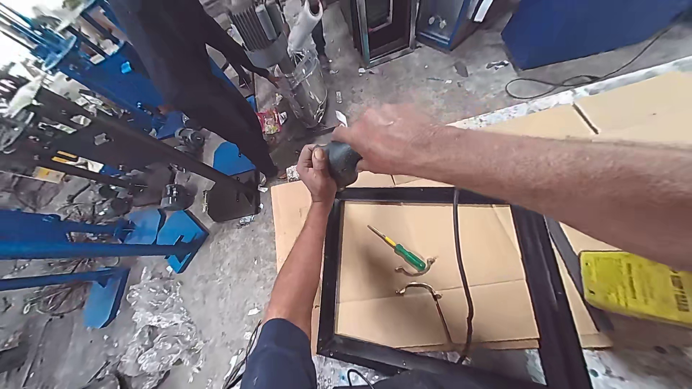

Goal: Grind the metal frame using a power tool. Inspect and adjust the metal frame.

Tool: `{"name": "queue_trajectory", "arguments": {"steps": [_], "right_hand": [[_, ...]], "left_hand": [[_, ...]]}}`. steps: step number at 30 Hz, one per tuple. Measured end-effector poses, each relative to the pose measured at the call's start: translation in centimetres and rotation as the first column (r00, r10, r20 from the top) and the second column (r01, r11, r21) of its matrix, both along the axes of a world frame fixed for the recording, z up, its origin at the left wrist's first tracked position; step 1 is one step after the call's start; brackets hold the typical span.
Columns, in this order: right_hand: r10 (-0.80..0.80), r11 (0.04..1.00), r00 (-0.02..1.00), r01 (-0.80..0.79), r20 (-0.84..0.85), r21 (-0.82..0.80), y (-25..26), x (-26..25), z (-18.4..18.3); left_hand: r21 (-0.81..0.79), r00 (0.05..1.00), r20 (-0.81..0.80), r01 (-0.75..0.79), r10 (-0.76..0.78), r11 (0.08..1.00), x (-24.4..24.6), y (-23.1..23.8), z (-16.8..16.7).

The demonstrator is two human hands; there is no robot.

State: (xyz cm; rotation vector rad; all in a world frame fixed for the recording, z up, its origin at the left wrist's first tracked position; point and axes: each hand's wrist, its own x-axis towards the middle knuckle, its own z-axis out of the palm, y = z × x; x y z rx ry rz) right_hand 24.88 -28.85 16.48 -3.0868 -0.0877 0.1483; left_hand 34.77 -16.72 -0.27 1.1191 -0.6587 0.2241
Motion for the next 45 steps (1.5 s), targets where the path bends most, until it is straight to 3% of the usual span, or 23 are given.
{"name": "queue_trajectory", "arguments": {"steps": [4, 7, 9, 20, 45], "right_hand": [[-0.017, 0.999, 0.993, 0.021, -0.116, 0.035, -0.3, 0.8, 0.2], [-0.057, 0.924, 0.9, 0.212, -0.433, 0.319, -1.3, 2.2, 0.9], [-0.074, 0.868, 0.853, 0.31, -0.516, 0.388, -1.5, 2.3, 1.0], [-0.119, 0.914, 0.878, 0.279, -0.465, 0.293, -1.2, 2.4, 0.8], [-0.133, 0.907, 0.897, 0.282, -0.422, 0.313, -1.0, 1.4, 2.3]], "left_hand": [[-0.015, 1.0, -0.011, 0.025, -0.025, 1.0, -0.1, 0.1, 0.1], [-0.023, 0.999, 0.002, 0.039, -0.039, 0.999, -0.1, 0.1, 0.1], [-0.023, 0.999, -0.009, 0.042, -0.042, 0.999, -0.2, 0.0, 0.2], [-0.006, 0.999, 0.047, 0.016, -0.016, 1.0, -0.5, 0.2, 0.8], [-0.016, 0.996, 0.083, 0.036, -0.034, 0.999, -0.5, 0.3, 2.5]]}}
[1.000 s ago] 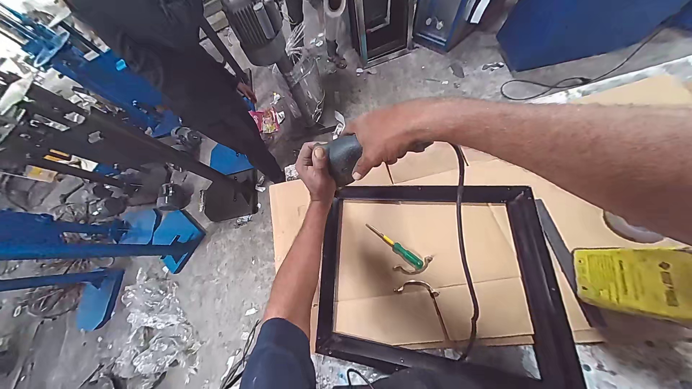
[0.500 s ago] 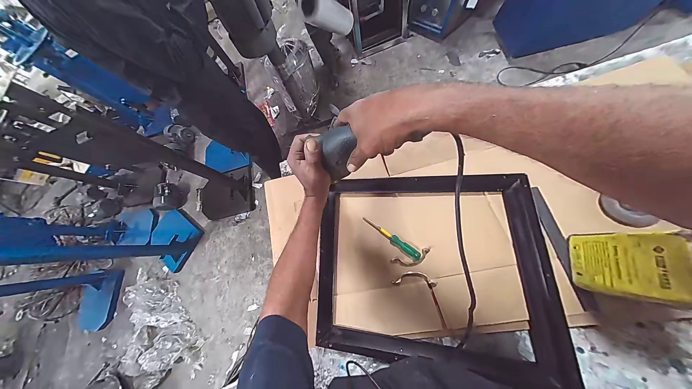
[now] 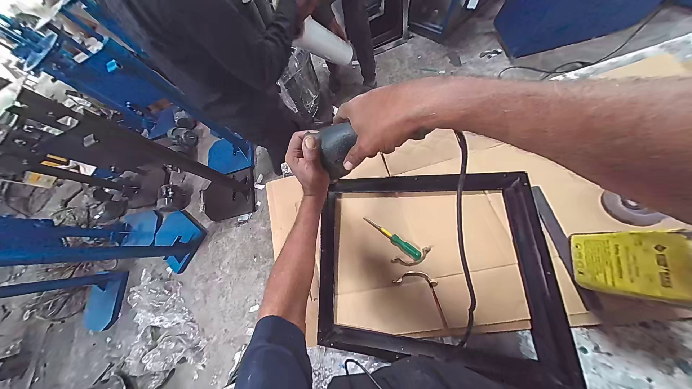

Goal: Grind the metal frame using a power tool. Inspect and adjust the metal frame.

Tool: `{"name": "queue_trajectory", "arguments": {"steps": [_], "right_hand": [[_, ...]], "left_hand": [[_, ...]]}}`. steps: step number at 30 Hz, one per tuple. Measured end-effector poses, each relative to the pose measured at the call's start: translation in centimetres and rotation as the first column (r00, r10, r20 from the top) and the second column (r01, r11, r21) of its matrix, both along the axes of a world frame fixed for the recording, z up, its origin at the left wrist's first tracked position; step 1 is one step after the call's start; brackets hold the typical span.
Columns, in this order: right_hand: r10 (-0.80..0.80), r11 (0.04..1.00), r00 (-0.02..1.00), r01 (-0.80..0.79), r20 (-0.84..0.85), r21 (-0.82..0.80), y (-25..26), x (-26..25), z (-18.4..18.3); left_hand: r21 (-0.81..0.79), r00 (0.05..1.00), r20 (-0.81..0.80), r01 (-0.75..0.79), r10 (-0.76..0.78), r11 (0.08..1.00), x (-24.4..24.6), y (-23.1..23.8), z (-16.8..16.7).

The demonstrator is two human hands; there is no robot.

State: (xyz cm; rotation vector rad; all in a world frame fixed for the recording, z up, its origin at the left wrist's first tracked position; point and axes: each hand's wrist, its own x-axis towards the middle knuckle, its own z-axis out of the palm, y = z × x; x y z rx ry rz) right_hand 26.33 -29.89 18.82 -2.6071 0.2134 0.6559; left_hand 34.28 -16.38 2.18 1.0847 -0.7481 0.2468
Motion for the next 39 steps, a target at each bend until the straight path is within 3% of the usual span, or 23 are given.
{"name": "queue_trajectory", "arguments": {"steps": [16, 27, 39], "right_hand": [[0.009, 0.991, 0.999, -0.003, 0.045, -0.132, 0.7, -2.1, 2.3], [-0.032, 0.991, 0.994, 0.045, 0.106, -0.124, 0.0, -5.1, 4.7], [-0.197, 0.951, 0.98, 0.198, 0.028, -0.235, -5.6, -14.0, 5.3]], "left_hand": [[0.0, 0.999, 0.034, 0.021, -0.021, 1.0, -0.7, 0.2, 1.4], [-0.023, 0.997, 0.042, 0.063, -0.062, 0.998, -2.4, -0.8, 3.6], [-0.058, 0.959, -0.037, 0.279, -0.282, 0.958, -10.4, -9.9, 3.0]]}}
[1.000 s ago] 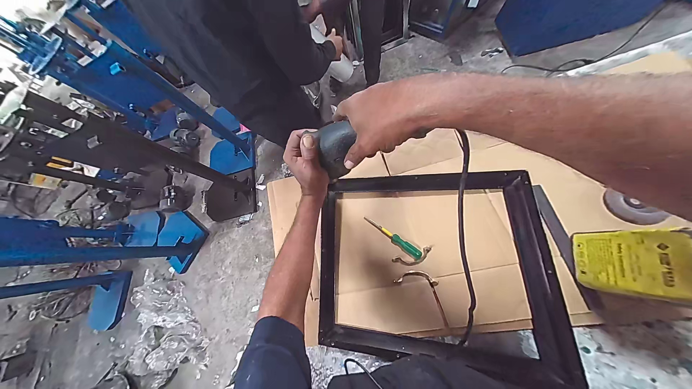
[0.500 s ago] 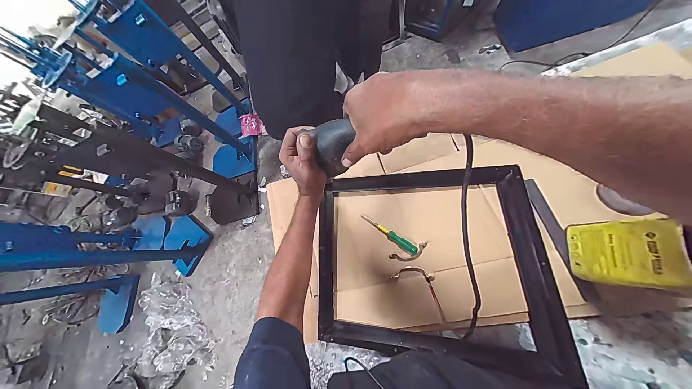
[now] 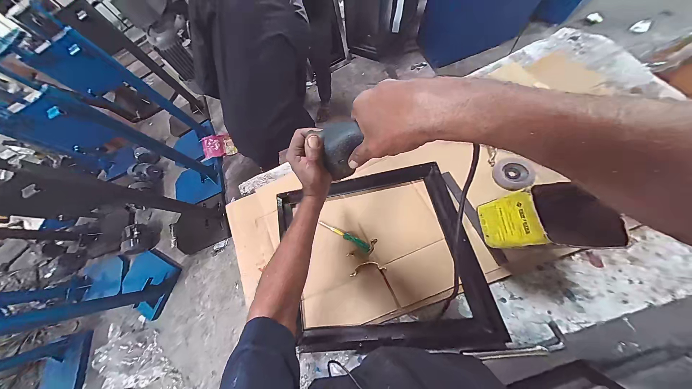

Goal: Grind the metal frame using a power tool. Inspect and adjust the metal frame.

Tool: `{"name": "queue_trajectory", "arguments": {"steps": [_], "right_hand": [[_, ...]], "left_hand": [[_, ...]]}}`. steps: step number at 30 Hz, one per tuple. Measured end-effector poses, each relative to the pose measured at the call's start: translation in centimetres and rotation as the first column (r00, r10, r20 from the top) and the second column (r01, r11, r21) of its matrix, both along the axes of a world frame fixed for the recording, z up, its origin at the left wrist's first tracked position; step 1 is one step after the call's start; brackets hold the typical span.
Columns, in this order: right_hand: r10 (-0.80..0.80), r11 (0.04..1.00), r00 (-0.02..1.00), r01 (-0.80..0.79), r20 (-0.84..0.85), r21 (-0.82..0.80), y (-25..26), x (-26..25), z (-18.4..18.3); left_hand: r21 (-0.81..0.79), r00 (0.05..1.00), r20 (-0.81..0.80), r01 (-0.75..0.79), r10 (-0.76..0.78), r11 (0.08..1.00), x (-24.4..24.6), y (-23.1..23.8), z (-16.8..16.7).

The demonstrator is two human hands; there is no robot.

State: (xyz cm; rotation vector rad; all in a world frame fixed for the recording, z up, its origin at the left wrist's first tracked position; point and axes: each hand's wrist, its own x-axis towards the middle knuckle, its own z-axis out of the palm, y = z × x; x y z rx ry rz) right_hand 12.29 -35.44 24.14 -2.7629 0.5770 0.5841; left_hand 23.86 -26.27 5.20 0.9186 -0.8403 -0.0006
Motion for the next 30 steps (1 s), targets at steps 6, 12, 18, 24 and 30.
{"name": "queue_trajectory", "arguments": {"steps": [6, 12, 18, 24, 30], "right_hand": [[-0.063, 0.998, 0.998, 0.063, 0.014, -0.014, -2.7, -2.4, -1.1], [-0.085, 0.996, 0.996, 0.085, 0.006, -0.007, -4.0, -3.2, -1.9], [-0.082, 0.996, 0.996, 0.081, 0.02, 0.046, -5.0, -3.0, -3.1], [-0.08, 0.995, 0.996, 0.078, 0.03, 0.064, -5.2, -3.0, -3.6], [-0.084, 0.995, 0.996, 0.082, 0.026, 0.061, -5.0, -2.9, -3.4]], "left_hand": [[-0.007, 0.998, 0.002, 0.059, -0.059, 0.998, -1.9, -3.4, -1.1], [0.013, 0.997, 0.012, 0.071, -0.072, 0.997, -2.5, -4.6, -1.9], [0.031, 0.997, 0.003, 0.072, -0.072, 0.997, -2.5, -4.9, -2.6], [0.034, 0.998, 0.009, 0.063, -0.063, 0.997, -2.3, -5.0, -2.8], [0.035, 0.998, 0.019, 0.058, -0.059, 0.998, -2.2, -4.9, -2.8]]}}
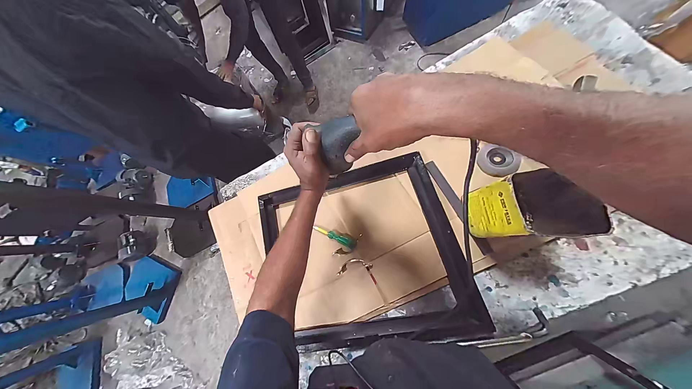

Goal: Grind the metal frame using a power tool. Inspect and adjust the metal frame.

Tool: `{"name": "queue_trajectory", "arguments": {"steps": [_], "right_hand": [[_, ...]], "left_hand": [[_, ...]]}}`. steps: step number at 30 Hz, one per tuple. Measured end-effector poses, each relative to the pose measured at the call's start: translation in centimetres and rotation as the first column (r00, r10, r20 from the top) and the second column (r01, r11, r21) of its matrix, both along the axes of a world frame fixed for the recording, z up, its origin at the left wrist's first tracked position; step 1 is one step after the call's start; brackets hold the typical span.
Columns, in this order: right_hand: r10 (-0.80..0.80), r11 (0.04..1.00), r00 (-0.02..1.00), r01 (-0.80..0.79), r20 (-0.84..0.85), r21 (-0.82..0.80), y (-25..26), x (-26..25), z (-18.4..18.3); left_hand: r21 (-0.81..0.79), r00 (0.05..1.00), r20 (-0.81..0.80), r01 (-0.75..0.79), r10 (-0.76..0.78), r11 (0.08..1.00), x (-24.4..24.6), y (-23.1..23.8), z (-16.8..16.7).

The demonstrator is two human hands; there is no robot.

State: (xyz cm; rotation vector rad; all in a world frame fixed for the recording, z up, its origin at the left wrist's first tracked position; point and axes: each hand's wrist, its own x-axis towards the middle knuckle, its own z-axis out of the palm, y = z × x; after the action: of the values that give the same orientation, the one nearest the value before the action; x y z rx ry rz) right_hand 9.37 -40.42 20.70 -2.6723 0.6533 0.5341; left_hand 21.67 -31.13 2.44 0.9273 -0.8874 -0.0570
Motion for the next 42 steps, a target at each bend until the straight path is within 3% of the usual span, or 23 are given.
{"name": "queue_trajectory", "arguments": {"steps": [19, 26, 42], "right_hand": [[0.024, 0.999, 1.0, -0.024, -0.016, -0.023, 0.2, 0.4, -1.0], [-0.009, 0.986, 0.997, 0.023, -0.081, 0.167, -0.9, 1.6, -1.7], [0.059, 0.997, 0.995, -0.055, -0.077, 0.044, -1.3, 2.7, -1.6]], "left_hand": [[-0.001, 1.0, 0.015, -0.017, 0.017, 1.0, 0.3, 0.1, -1.0], [0.019, 1.0, -0.006, -0.023, 0.023, 1.0, 0.4, -0.3, -1.3], [0.029, 0.993, -0.016, -0.113, 0.114, 0.993, 0.3, -0.5, -1.5]]}}
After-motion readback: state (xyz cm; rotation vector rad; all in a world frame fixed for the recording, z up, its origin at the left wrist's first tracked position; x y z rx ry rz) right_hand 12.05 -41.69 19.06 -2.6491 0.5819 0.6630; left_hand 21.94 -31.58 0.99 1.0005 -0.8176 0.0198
